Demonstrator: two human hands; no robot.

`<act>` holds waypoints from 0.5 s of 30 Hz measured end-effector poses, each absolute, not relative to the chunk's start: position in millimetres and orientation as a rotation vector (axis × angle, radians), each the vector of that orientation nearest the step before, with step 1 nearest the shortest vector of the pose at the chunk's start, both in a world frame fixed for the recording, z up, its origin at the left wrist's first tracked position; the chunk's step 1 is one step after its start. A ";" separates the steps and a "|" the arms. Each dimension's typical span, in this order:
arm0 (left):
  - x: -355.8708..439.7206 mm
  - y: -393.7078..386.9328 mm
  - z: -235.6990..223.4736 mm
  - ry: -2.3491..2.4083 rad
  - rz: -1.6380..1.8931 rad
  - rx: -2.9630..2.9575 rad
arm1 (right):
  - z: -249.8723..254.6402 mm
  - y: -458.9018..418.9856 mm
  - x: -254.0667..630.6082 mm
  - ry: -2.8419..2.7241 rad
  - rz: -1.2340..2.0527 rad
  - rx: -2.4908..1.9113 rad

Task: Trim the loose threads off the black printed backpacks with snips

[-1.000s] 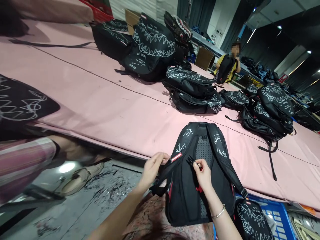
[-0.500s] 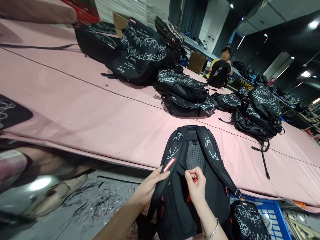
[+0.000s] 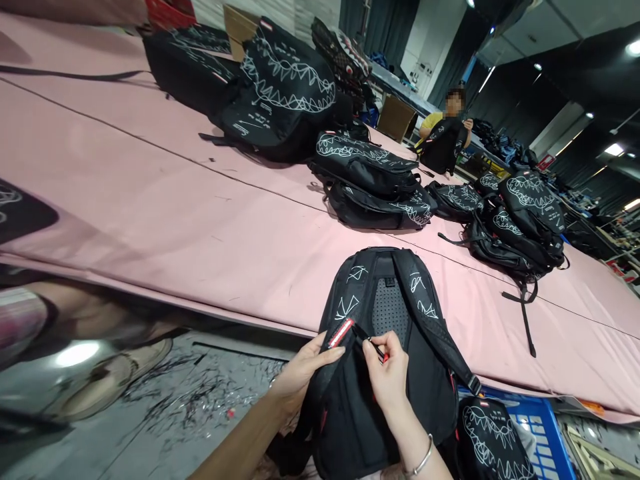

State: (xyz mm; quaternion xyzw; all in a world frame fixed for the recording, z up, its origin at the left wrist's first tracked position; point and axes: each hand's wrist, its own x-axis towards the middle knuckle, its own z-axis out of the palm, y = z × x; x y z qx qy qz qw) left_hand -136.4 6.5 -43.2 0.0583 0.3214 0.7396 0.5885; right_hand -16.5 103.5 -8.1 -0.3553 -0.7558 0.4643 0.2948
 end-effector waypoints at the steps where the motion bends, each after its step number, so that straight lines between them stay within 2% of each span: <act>1: -136.5 7.0 -42.3 0.747 1.722 0.135 | -8.8 103.1 -16.2 -2.005 1.232 -0.944; 15: -135.0 3.4 -39.0 0.789 1.736 0.142 | -11.3 108.0 -22.2 -2.040 1.148 -0.870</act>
